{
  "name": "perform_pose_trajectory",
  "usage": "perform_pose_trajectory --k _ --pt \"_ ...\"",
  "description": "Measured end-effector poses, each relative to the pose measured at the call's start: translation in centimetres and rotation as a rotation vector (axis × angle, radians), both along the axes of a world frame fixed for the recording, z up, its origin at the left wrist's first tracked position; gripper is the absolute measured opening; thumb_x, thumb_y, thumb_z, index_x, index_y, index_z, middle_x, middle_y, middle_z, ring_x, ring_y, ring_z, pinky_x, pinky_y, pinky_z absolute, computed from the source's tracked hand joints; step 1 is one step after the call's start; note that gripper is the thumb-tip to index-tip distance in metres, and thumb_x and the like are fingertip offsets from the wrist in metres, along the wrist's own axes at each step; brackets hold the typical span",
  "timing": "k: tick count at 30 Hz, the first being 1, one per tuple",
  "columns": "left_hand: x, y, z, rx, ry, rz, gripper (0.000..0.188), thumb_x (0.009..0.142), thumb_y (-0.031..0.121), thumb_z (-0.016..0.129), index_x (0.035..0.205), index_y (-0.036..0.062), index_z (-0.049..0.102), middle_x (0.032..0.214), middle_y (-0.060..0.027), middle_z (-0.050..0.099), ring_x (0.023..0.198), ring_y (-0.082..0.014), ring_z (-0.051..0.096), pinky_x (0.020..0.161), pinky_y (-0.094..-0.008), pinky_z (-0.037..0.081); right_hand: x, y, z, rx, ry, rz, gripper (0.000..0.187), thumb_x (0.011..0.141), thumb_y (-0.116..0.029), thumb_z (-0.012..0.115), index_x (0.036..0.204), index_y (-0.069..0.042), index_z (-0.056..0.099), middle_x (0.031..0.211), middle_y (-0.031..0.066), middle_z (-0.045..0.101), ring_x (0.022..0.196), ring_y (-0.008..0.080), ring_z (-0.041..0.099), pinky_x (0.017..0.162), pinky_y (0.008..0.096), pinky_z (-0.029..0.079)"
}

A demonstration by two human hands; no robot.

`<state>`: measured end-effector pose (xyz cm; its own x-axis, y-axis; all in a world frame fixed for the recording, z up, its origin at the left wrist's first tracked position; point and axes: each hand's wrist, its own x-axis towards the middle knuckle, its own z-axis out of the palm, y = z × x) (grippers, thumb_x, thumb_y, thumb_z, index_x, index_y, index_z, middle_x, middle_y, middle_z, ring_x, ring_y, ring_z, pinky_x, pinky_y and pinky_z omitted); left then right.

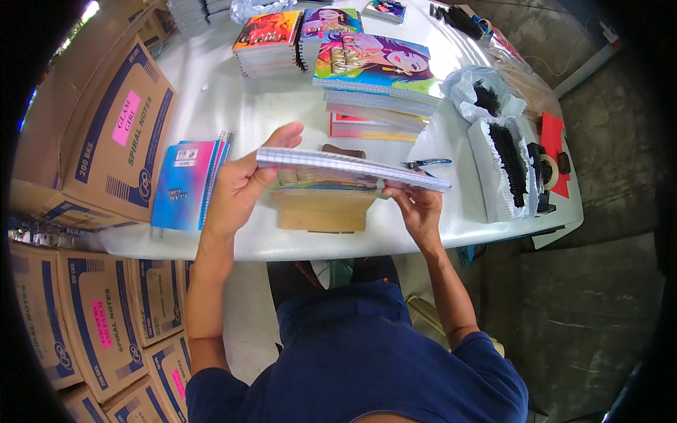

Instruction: The person assembles spiral notebooks by inserting wire coils into pre-punched holes in paper stacks and covers held in a jig, then uses wire cutters to trim the coils.

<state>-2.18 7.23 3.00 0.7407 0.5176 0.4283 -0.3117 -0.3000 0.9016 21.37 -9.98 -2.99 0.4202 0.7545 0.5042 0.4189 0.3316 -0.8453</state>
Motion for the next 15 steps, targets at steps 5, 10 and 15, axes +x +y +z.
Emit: perform_pose_trajectory --k 5,10,15 --pt "-0.3 -0.7 -8.2 -0.168 0.092 0.257 0.071 0.096 0.048 0.048 0.146 0.0001 0.034 0.151 -0.0141 0.037 0.137 -0.0254 0.038 0.113 -0.0375 0.027 -0.2 -0.2 -3.5 -0.413 -0.471 -0.035 0.042 0.079 0.012 0.058 0.117 0.003 0.043 0.107 0.0251 0.052 0.098 0.0460 0.054 0.080 0.0475 0.048" --pt "-2.8 -2.2 -12.7 -0.196 0.055 0.429 0.091 0.093 0.059 0.051 0.154 0.0032 0.013 0.158 -0.0122 0.022 0.144 -0.0240 0.023 0.116 -0.0390 0.019 3.3 -0.9 -1.1 -0.350 -0.517 -0.044 0.034 0.078 0.009 0.060 0.111 -0.002 0.055 0.103 0.0176 0.060 0.094 0.0402 0.059 0.083 0.0444 0.048" --pt "-5.2 1.9 -11.7 0.021 -0.068 0.710 0.081 0.097 0.051 0.048 0.154 0.0068 0.012 0.160 -0.0136 0.017 0.146 -0.0293 0.019 0.118 -0.0413 0.017 19.4 1.1 5.4 -0.307 -0.635 -0.931 0.009 0.083 -0.009 0.061 0.090 -0.005 0.066 0.097 0.0151 0.067 0.088 0.0348 0.066 0.070 0.0459 0.051"
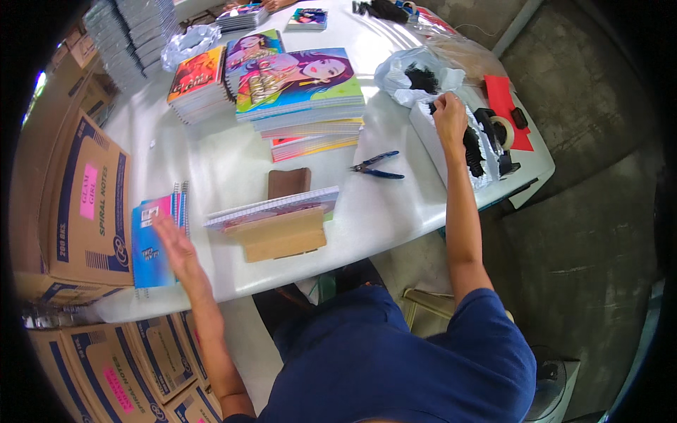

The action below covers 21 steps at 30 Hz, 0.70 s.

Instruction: The person assembles spiral notebooks by inserting wire coils into pre-punched holes in paper stacks and covers held in a jig, then uses wire cutters to trim the coils.

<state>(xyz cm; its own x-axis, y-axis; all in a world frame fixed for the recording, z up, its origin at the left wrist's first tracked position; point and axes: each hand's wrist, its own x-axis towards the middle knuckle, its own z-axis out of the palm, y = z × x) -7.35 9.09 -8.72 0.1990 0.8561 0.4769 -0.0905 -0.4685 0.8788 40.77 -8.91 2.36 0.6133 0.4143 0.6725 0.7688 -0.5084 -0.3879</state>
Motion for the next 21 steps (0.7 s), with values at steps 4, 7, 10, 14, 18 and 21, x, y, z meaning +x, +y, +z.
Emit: perform_pose_trajectory --k 4,7,10,14,18,21 --pt "1.7 -2.6 5.5 -0.058 -0.033 0.021 0.069 0.100 0.026 0.052 0.155 0.0077 0.013 0.160 -0.0147 0.018 0.146 -0.0303 0.019 0.118 -0.0422 0.019 11.9 -0.8 -5.7 -0.420 -0.141 -0.257 0.021 0.082 -0.022 0.068 0.086 -0.002 0.065 0.092 0.0209 0.067 0.089 0.0395 0.064 0.076 0.0495 0.050" --pt "1.3 -2.9 5.4 -0.101 -0.080 0.035 0.068 0.098 0.012 0.053 0.154 0.0075 0.015 0.159 -0.0147 0.021 0.146 -0.0303 0.021 0.117 -0.0421 0.020 13.1 -1.0 -5.6 -0.498 -0.111 -0.168 0.020 0.082 -0.022 0.068 0.087 -0.002 0.066 0.094 0.0210 0.067 0.091 0.0405 0.064 0.078 0.0500 0.050" --pt "1.0 -3.1 5.9 -0.105 -0.079 0.085 0.066 0.097 0.005 0.053 0.154 0.0060 0.018 0.158 -0.0150 0.022 0.146 -0.0295 0.022 0.117 -0.0405 0.020 11.8 -0.4 -4.4 -0.549 -0.100 -0.092 0.018 0.082 -0.019 0.065 0.086 -0.002 0.066 0.091 0.0208 0.067 0.092 0.0407 0.064 0.079 0.0504 0.050" --pt "2.0 -3.2 7.4 -0.079 -0.114 0.087 0.062 0.096 0.000 0.050 0.152 0.0036 0.023 0.157 -0.0151 0.024 0.146 -0.0280 0.023 0.117 -0.0390 0.021 12.0 -1.0 -4.1 -0.518 -0.052 -0.142 0.023 0.083 -0.024 0.067 0.087 -0.002 0.066 0.091 0.0211 0.067 0.094 0.0394 0.064 0.081 0.0503 0.050" --pt "2.6 -3.6 8.6 -0.048 -0.159 0.058 0.062 0.095 -0.001 0.051 0.151 0.0001 0.024 0.157 -0.0164 0.025 0.145 -0.0290 0.025 0.118 -0.0409 0.020 10.0 -1.7 -4.2 -0.593 -0.133 -0.114 0.024 0.083 -0.024 0.068 0.093 -0.002 0.066 0.094 0.0227 0.067 0.089 0.0398 0.065 0.078 0.0508 0.051" --pt "3.4 -4.2 9.5 -0.037 -0.163 0.048 0.060 0.095 -0.003 0.050 0.150 -0.0008 0.026 0.156 -0.0170 0.026 0.144 -0.0293 0.026 0.118 -0.0408 0.021 10.9 -0.9 -4.5 -0.591 -0.106 -0.062 0.023 0.083 -0.021 0.066 0.092 0.001 0.064 0.091 0.0241 0.066 0.088 0.0416 0.065 0.077 0.0509 0.051"
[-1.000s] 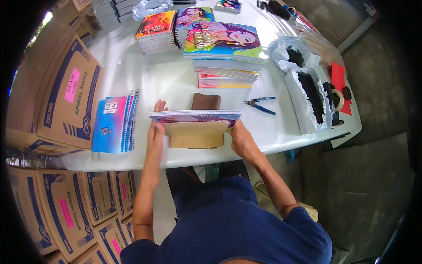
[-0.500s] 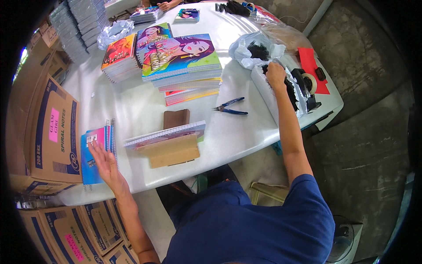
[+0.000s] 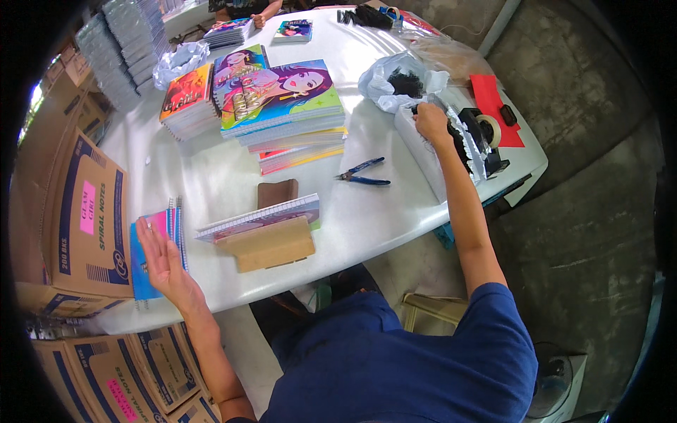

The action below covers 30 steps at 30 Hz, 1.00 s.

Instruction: The person assembles spiral notebooks by inserting wire coils into pre-punched holes in paper stacks and covers held in a jig, then uses wire cutters to trim the coils.

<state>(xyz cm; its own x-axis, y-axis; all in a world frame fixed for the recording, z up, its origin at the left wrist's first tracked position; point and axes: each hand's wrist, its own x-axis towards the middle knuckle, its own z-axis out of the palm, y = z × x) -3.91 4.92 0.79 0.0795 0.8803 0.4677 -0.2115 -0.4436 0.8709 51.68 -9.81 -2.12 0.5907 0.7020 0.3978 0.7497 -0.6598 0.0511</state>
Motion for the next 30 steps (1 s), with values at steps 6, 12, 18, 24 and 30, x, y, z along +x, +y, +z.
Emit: perform_pose_trajectory --k 6,12,18,24,30 --pt "-0.2 -0.8 1.2 0.076 0.038 0.040 0.058 0.094 -0.006 0.047 0.149 -0.0023 0.027 0.156 -0.0159 0.028 0.143 -0.0297 0.029 0.117 -0.0410 0.024 0.7 -0.4 0.8 0.009 0.096 -0.015 0.026 0.082 -0.023 0.068 0.090 0.001 0.063 0.093 0.0231 0.066 0.093 0.0420 0.064 0.078 0.0504 0.050" --pt "0.1 -1.5 2.6 0.083 0.033 0.056 0.057 0.094 -0.006 0.047 0.148 -0.0027 0.029 0.155 -0.0152 0.030 0.143 -0.0288 0.030 0.116 -0.0407 0.026 0.2 0.0 2.0 -0.035 0.116 0.015 0.023 0.084 -0.023 0.066 0.091 -0.001 0.065 0.097 0.0218 0.066 0.094 0.0402 0.063 0.080 0.0494 0.049" --pt "2.1 -2.6 3.7 0.257 0.218 0.082 0.054 0.093 -0.002 0.051 0.146 -0.0016 0.036 0.153 -0.0128 0.035 0.144 -0.0287 0.029 0.117 -0.0404 0.022 0.7 -1.6 4.1 0.057 -0.075 0.067 0.015 0.088 -0.018 0.059 0.090 -0.005 0.067 0.098 0.0181 0.066 0.092 0.0384 0.063 0.078 0.0474 0.050" --pt "8.3 -5.3 5.2 0.702 0.861 -0.064 0.066 0.084 0.026 0.071 0.142 0.0059 0.046 0.149 -0.0165 0.041 0.140 -0.0392 0.032 0.110 -0.0557 0.026 -13.2 -0.3 10.5 0.270 0.081 0.503 0.015 0.088 -0.012 0.062 0.101 -0.007 0.070 0.092 0.0112 0.064 0.082 0.0280 0.064 0.069 0.0367 0.050" --pt "12.1 -4.9 3.0 0.783 1.165 -0.128 0.062 0.084 0.035 0.068 0.139 0.0126 0.051 0.144 -0.0109 0.047 0.135 -0.0401 0.037 0.108 -0.0550 0.031 -24.7 -1.7 7.6 0.396 0.921 0.764 0.019 0.080 0.000 0.072 0.098 -0.006 0.070 0.090 0.0030 0.064 0.080 0.0118 0.062 0.068 0.0272 0.047"
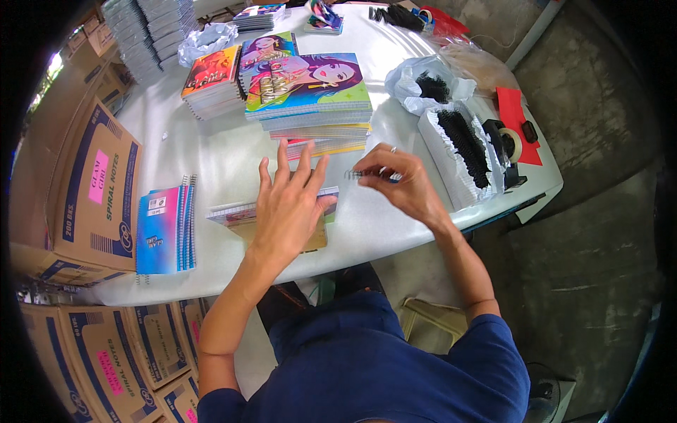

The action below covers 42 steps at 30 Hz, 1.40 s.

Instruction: The person assembles spiral notebooks by inserting wire coils into pre-punched holes in paper stacks and covers held in a jig, then uses wire cutters to trim the coils.

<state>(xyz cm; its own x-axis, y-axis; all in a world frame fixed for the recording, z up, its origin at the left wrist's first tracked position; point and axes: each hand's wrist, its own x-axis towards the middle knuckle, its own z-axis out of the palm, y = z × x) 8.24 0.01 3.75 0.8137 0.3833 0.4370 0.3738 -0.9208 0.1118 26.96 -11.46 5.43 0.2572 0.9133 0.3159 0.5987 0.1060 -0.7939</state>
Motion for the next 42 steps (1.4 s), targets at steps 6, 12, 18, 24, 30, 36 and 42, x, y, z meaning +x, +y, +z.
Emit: perform_pose_trajectory --k 6,12,18,24,30,36,42 --pt "-0.1 0.3 -0.3 -0.163 0.020 -0.064 0.049 0.088 0.032 0.063 0.134 0.0168 0.055 0.130 -0.0047 0.061 0.120 -0.0309 0.056 0.102 -0.0492 0.041 -1.0 0.7 -2.2 -0.006 0.168 0.058 0.016 0.081 -0.003 0.073 0.096 -0.004 0.068 0.084 0.0020 0.064 0.075 0.0119 0.060 0.066 0.0278 0.047" --pt "-0.2 0.4 -0.6 -0.146 0.015 -0.079 0.048 0.088 0.032 0.063 0.133 0.0178 0.056 0.129 -0.0031 0.061 0.118 -0.0311 0.057 0.102 -0.0484 0.042 0.7 0.5 -2.2 -0.194 0.222 0.191 0.018 0.081 -0.001 0.073 0.099 -0.004 0.067 0.090 0.0015 0.066 0.083 0.0109 0.061 0.074 0.0272 0.049" --pt "-0.6 0.2 -0.7 -0.105 0.012 -0.101 0.048 0.088 0.033 0.063 0.133 0.0186 0.056 0.131 -0.0025 0.060 0.119 -0.0319 0.057 0.101 -0.0485 0.042 0.4 1.6 -1.8 -0.035 0.123 0.287 0.018 0.079 0.002 0.071 0.096 -0.004 0.068 0.085 0.0024 0.066 0.077 0.0140 0.059 0.070 0.0315 0.047" --pt "-0.7 -0.1 -0.8 -0.120 -0.019 -0.089 0.046 0.089 0.032 0.063 0.132 0.0178 0.057 0.129 -0.0033 0.061 0.118 -0.0324 0.058 0.100 -0.0483 0.042 0.0 0.6 -0.8 -0.016 -0.063 0.241 0.021 0.076 0.006 0.070 0.095 -0.003 0.068 0.086 0.0048 0.064 0.080 0.0175 0.060 0.073 0.0323 0.048" --pt "-0.7 -0.1 -1.0 -0.137 -0.020 -0.083 0.048 0.088 0.033 0.063 0.134 0.0191 0.055 0.130 -0.0026 0.061 0.117 -0.0334 0.058 0.099 -0.0475 0.044 -0.7 0.5 -2.0 -0.092 0.277 0.163 0.017 0.080 0.005 0.070 0.096 -0.002 0.067 0.091 0.0036 0.063 0.088 0.0131 0.060 0.076 0.0290 0.049" --pt "-0.8 -0.3 -0.7 -0.096 0.001 -0.100 0.047 0.089 0.033 0.063 0.133 0.0179 0.056 0.129 -0.0029 0.062 0.117 -0.0326 0.058 0.099 -0.0474 0.044 0.0 0.4 -2.5 -0.074 0.255 0.269 0.018 0.081 0.006 0.068 0.097 -0.002 0.065 0.087 0.0039 0.064 0.082 0.0154 0.060 0.074 0.0310 0.048" --pt "-0.9 -0.2 -1.1 -0.121 -0.021 -0.083 0.050 0.087 0.033 0.064 0.134 0.0186 0.055 0.131 -0.0027 0.060 0.118 -0.0329 0.058 0.100 -0.0480 0.044 -0.8 0.0 -0.8 -0.003 -0.132 0.274 0.017 0.081 0.005 0.065 0.098 0.001 0.064 0.086 0.0102 0.064 0.081 0.0273 0.060 0.073 0.0375 0.047"
